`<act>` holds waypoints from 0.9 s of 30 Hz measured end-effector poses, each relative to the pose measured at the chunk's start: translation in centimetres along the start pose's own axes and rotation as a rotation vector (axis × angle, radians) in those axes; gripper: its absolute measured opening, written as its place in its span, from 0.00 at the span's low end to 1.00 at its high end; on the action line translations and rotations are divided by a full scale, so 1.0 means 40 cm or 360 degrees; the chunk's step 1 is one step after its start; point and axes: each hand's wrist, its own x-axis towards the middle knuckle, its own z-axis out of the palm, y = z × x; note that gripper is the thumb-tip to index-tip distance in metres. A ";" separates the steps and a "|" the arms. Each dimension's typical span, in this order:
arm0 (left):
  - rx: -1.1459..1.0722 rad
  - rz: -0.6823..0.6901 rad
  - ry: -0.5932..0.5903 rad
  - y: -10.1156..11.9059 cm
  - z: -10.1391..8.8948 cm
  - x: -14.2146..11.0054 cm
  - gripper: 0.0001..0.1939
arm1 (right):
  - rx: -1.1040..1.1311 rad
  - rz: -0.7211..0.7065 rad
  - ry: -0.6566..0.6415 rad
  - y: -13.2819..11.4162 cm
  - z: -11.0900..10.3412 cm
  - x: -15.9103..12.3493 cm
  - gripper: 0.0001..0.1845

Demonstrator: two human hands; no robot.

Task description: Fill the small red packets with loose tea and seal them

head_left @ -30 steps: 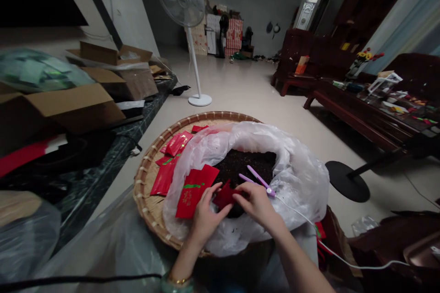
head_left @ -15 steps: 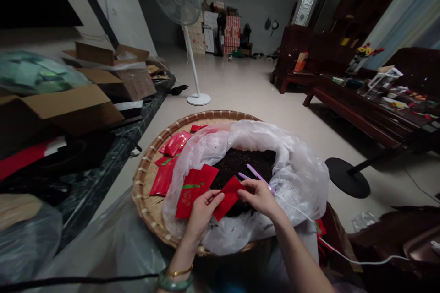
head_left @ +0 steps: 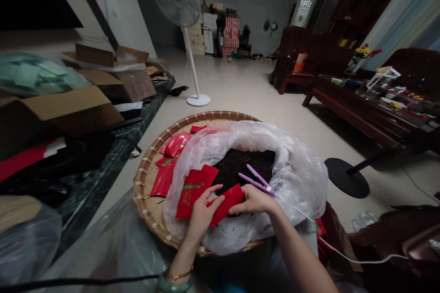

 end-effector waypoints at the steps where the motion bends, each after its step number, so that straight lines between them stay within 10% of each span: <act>1: 0.0033 0.0040 0.0024 -0.001 0.000 0.001 0.30 | 0.0035 0.0020 -0.0024 0.002 0.002 0.002 0.16; 12: 0.0322 0.0336 0.0336 0.006 0.000 -0.007 0.25 | 0.0182 0.0140 -0.0055 0.006 -0.002 0.013 0.17; 27: -0.0045 0.0304 0.0498 -0.026 -0.018 0.019 0.22 | 0.0128 -0.0076 0.0774 0.018 -0.044 -0.001 0.14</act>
